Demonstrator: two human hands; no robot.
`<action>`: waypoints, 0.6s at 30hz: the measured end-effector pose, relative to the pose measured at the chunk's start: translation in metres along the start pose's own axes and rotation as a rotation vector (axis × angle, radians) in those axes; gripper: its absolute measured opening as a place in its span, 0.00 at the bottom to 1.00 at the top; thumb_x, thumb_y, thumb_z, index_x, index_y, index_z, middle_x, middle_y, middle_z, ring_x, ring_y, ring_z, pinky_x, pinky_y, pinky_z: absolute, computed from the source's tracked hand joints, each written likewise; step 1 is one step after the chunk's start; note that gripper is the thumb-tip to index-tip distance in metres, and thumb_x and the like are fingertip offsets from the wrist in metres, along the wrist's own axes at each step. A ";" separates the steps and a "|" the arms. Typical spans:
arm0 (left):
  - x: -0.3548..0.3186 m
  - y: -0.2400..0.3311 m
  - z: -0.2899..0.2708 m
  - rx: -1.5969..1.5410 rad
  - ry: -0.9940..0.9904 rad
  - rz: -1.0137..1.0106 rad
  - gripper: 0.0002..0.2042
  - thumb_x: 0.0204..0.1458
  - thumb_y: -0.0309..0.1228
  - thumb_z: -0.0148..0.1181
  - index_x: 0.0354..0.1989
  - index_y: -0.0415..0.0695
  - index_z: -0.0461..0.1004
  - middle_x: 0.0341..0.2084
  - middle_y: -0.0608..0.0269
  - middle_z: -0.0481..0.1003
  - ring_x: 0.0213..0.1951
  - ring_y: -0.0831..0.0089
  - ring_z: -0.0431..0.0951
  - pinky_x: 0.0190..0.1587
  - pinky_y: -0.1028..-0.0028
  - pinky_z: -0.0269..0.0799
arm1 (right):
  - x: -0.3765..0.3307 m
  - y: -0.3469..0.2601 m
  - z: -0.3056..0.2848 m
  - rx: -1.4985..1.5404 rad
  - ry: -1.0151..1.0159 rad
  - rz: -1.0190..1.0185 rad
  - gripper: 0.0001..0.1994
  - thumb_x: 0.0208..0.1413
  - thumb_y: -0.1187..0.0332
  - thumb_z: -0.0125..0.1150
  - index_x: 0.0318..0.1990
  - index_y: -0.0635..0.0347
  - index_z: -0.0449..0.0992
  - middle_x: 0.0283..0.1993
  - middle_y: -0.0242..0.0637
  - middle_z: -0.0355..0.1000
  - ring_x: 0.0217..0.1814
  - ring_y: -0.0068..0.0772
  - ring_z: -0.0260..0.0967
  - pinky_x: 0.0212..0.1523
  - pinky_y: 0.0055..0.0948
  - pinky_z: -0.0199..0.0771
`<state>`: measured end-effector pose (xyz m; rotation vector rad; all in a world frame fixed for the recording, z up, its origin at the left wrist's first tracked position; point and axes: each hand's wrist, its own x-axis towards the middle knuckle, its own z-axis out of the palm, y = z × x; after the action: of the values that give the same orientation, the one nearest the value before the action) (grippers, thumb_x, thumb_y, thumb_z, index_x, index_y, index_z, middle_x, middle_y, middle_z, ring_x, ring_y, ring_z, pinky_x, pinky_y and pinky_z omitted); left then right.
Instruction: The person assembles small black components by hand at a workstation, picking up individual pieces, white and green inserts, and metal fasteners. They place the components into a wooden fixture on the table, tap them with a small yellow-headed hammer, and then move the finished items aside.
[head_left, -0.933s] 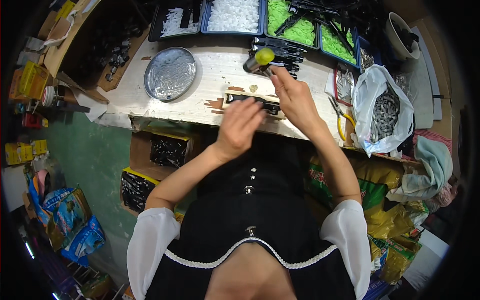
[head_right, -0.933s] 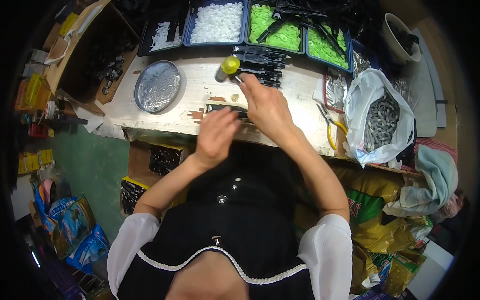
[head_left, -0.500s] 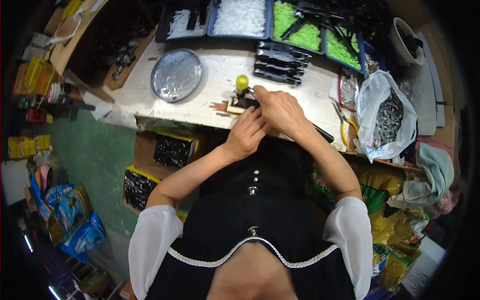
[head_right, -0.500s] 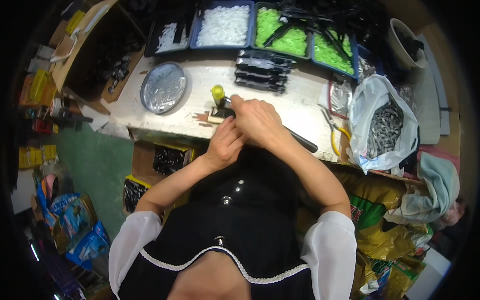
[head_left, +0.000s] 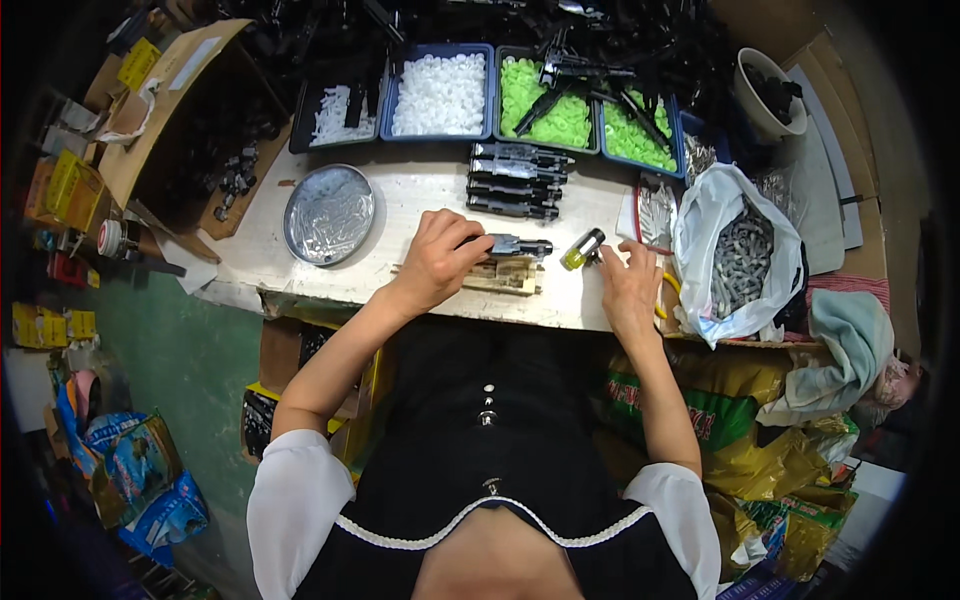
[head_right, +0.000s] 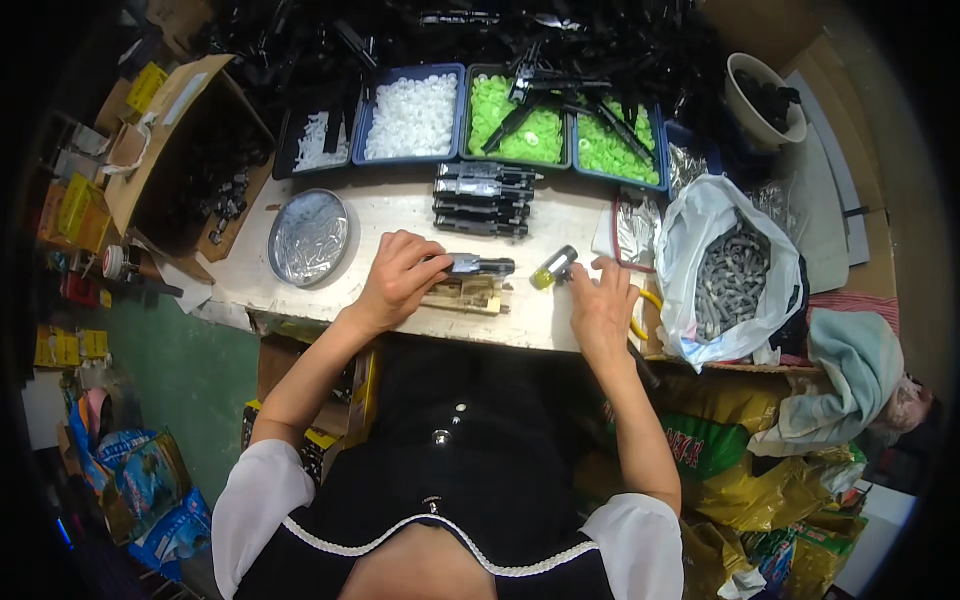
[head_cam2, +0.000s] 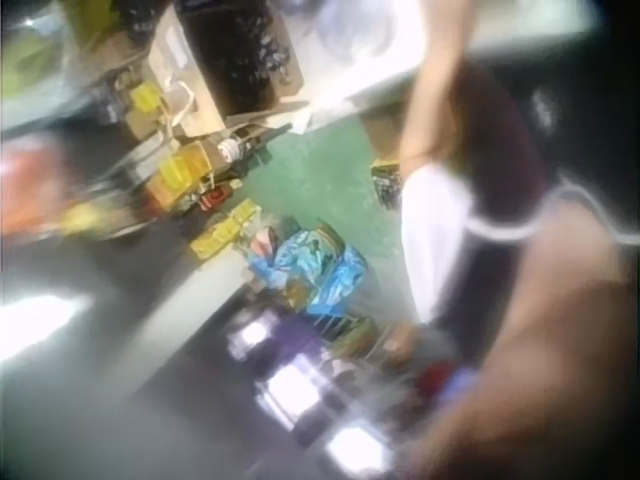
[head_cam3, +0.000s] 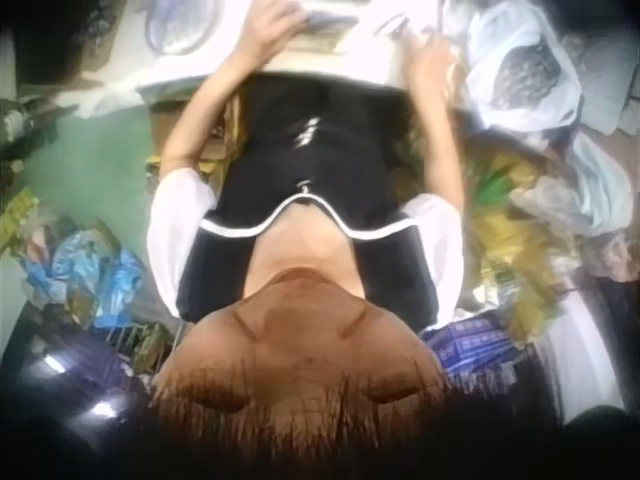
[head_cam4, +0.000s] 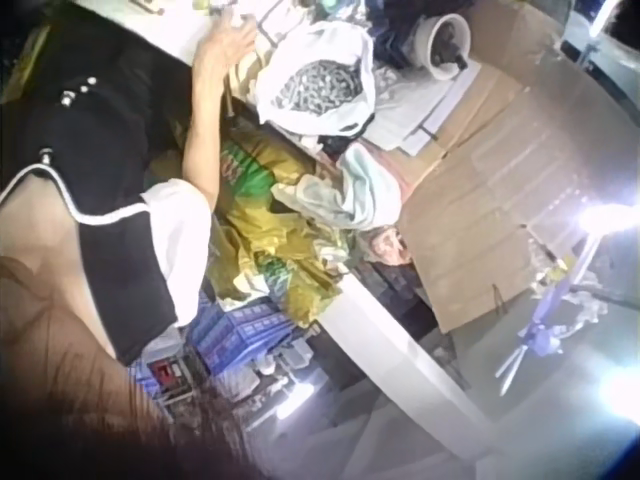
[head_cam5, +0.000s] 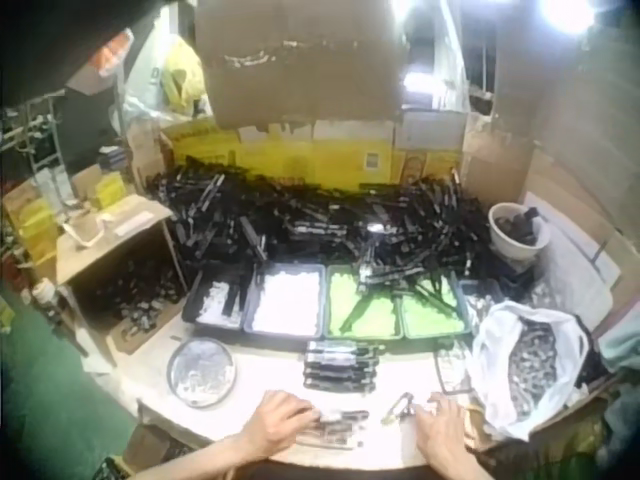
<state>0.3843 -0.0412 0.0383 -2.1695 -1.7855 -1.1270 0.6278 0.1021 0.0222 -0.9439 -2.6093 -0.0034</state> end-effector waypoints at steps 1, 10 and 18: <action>0.004 -0.006 0.009 0.065 0.006 0.012 0.12 0.35 0.22 0.60 0.32 0.41 0.72 0.31 0.63 0.70 0.33 0.64 0.67 0.35 0.68 0.59 | 0.006 -0.005 -0.003 0.030 0.062 0.017 0.12 0.44 0.74 0.53 0.40 0.54 0.71 0.40 0.38 0.62 0.42 0.38 0.57 0.39 0.36 0.54; 0.022 -0.029 0.038 0.149 -0.206 -0.020 0.08 0.36 0.21 0.54 0.27 0.41 0.73 0.29 0.62 0.68 0.34 0.64 0.66 0.37 0.69 0.62 | 0.118 0.000 0.015 0.138 0.188 -0.173 0.13 0.37 0.78 0.53 0.35 0.54 0.74 0.36 0.34 0.64 0.42 0.36 0.59 0.39 0.36 0.52; -0.012 -0.039 -0.034 -0.062 0.200 -0.397 0.08 0.39 0.22 0.60 0.31 0.39 0.75 0.29 0.59 0.72 0.32 0.64 0.70 0.34 0.71 0.65 | 0.293 -0.037 0.051 0.012 0.331 -0.340 0.10 0.38 0.76 0.51 0.31 0.52 0.73 0.33 0.31 0.65 0.42 0.35 0.60 0.39 0.38 0.55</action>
<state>0.3333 -0.0569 0.0414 -1.6963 -2.1660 -1.4359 0.3796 0.2611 0.0777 -0.4397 -2.4183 -0.2126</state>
